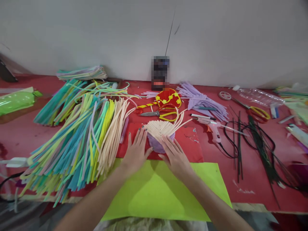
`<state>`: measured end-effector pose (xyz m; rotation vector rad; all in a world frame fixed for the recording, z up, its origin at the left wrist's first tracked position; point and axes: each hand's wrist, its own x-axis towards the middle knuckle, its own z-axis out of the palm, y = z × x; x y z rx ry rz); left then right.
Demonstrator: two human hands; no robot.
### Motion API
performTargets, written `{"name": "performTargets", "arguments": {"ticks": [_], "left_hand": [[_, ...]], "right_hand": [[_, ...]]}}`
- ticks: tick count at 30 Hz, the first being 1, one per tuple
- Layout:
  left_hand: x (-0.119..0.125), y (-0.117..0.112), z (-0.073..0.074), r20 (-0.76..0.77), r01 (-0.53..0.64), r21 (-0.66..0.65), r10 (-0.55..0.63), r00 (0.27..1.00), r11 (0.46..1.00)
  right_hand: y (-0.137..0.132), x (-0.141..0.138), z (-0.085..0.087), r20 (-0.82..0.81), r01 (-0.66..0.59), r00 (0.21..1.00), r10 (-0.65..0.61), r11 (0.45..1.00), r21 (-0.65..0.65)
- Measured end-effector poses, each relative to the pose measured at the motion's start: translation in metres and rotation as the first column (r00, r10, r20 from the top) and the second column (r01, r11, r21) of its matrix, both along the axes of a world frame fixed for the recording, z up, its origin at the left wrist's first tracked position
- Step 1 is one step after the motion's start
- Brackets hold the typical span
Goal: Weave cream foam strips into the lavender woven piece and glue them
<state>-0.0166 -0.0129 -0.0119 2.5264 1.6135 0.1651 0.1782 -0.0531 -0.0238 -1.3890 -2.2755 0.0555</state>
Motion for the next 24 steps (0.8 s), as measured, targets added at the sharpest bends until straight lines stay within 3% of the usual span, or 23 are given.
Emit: {"name": "performTargets", "arguments": {"ticks": [7,14,24], "left_hand": [[-0.003,0.009,-0.005,0.053,-0.052,0.02,0.051,0.997,0.998],[-0.002,0.009,0.001,0.063,0.005,-0.004,-0.005,0.998,1.0],[0.007,0.016,0.0,0.058,0.153,0.021,-0.154,0.986,0.988]], "right_hand": [[-0.001,0.001,-0.01,0.012,-0.01,1.0,0.01,1.0,-0.011],[0.0,0.006,-0.007,-0.079,0.067,0.995,-0.066,0.998,0.009],[-0.004,0.003,-0.002,-0.202,0.067,0.978,-0.051,0.995,0.077]]}}
